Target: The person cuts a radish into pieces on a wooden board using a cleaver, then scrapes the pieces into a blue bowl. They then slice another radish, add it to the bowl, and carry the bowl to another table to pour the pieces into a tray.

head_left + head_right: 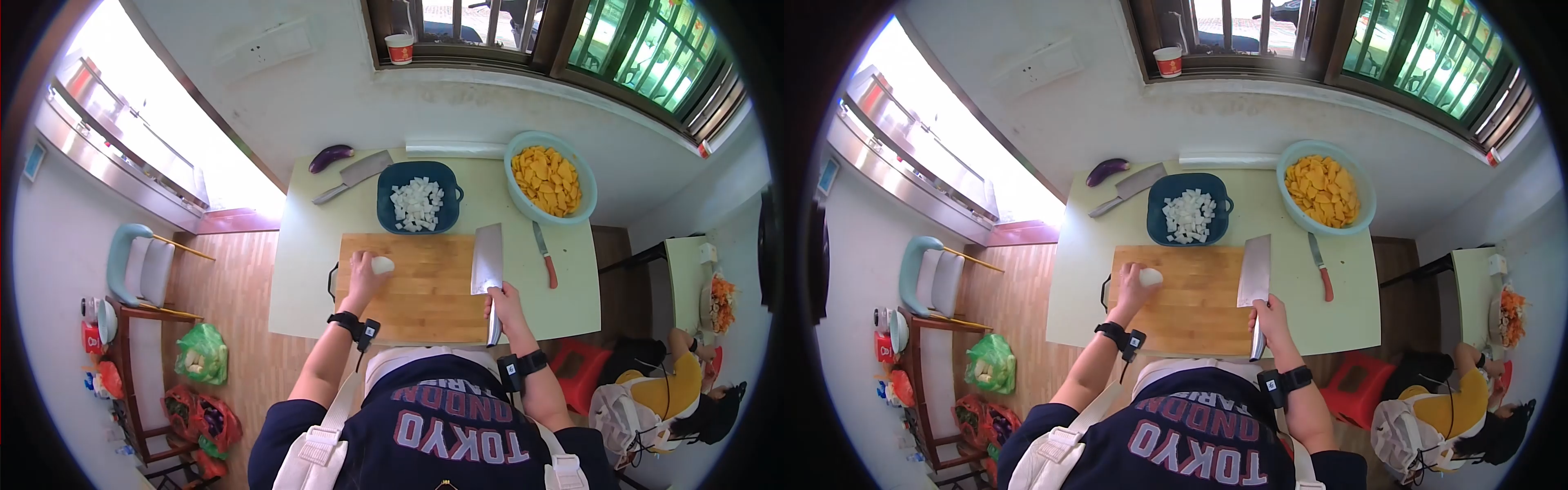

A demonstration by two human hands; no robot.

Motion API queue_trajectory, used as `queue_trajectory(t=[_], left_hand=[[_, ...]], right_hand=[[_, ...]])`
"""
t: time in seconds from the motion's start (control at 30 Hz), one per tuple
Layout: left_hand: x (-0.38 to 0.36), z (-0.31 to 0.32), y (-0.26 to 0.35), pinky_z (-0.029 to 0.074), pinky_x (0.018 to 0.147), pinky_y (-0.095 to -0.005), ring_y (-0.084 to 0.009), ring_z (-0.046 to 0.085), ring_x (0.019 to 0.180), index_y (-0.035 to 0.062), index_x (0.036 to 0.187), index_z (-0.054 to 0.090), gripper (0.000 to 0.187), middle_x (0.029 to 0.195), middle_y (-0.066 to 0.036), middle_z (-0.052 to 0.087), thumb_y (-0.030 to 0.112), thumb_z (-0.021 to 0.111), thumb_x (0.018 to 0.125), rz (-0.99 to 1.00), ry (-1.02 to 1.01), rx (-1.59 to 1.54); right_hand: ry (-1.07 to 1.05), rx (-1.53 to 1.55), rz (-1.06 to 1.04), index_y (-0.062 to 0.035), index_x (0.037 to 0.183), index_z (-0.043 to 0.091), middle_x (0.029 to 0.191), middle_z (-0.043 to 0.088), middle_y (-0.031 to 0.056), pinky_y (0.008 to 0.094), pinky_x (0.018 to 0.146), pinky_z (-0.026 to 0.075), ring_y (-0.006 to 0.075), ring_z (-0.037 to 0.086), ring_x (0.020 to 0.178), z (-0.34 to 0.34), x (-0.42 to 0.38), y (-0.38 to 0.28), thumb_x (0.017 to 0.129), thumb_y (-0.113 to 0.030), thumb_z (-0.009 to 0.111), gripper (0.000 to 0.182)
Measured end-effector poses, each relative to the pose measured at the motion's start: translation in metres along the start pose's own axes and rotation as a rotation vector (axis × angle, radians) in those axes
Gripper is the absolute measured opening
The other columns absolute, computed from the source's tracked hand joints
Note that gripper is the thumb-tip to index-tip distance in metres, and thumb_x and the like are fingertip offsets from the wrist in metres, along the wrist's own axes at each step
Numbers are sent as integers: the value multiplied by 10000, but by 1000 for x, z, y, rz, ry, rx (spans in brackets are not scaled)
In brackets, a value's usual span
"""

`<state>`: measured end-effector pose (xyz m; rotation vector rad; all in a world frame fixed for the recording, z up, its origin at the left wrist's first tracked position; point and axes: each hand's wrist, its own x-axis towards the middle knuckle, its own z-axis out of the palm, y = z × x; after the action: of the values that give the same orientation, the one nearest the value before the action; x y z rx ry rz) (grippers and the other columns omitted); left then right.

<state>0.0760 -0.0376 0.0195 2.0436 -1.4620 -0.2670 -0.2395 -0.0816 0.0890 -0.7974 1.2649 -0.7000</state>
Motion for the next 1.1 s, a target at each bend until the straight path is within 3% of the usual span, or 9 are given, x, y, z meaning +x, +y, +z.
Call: queue_trajectory(t=[0.2,0.27,0.5,0.6,0.67,0.8,0.83,1.03,1.1], left_hand=[[-15,18,43,423,794,-390,-332,495,906,24,900,480,426,936,-167,498,169,750,604,-130,-37,-306],[-23,26,39,428,790,-380,-343,486,942,33,919,485,405,942,-167,502,161,732,624,-13,-231,-234],[-45,35,43,465,710,-370,-359,562,824,25,934,523,324,897,-176,574,142,690,682,-3,4,-299],[-52,33,54,506,600,-340,-296,610,695,-7,899,555,277,805,-171,600,185,670,735,-298,12,-378],[-59,43,52,524,521,-297,-205,615,628,-40,864,571,314,763,-158,606,248,654,770,-488,99,-725],[-65,31,71,535,517,-271,-183,625,653,-66,844,578,359,810,-163,620,282,643,785,-577,-46,-496],[-65,32,69,535,517,-271,-183,625,653,-66,844,578,359,810,-163,620,282,643,785,-584,-33,-503],[-75,20,78,548,608,-279,-211,612,857,-27,1175,413,468,1045,-160,564,194,618,817,-739,-179,-942],[-76,21,69,548,615,-283,-217,607,877,-45,1137,446,465,1037,-176,561,195,646,793,-678,-120,-920]], right_hand=[[-36,-34,-9,-15,794,467,565,489,61,275,360,414,128,481,407,-4,-1,3,797,-104,478,90],[-52,-33,-9,-15,796,465,567,489,61,276,362,415,129,481,409,-6,-3,1,799,-105,477,91],[-89,-14,40,-15,820,464,569,484,58,276,363,416,129,479,413,-28,-2,2,807,-112,478,99],[-166,-52,19,-18,819,462,564,479,50,272,364,413,125,476,411,-34,2,7,822,-127,482,111],[-224,-163,-57,-17,846,470,568,499,56,280,379,422,133,496,420,-35,9,17,832,-142,485,127],[-229,-667,-376,-26,963,491,584,557,92,323,461,455,183,568,467,-33,0,20,856,-195,485,200],[-249,-787,-389,-43,1041,512,634,590,140,368,532,464,268,601,548,-30,-5,12,845,-208,491,257],[-373,-946,-601,-46,1027,570,680,591,194,425,571,453,360,581,641,-29,3,39,813,-220,517,280],[-391,-981,-603,-50,1022,571,676,592,195,437,586,456,361,583,645,-26,4,42,809,-230,522,282]])
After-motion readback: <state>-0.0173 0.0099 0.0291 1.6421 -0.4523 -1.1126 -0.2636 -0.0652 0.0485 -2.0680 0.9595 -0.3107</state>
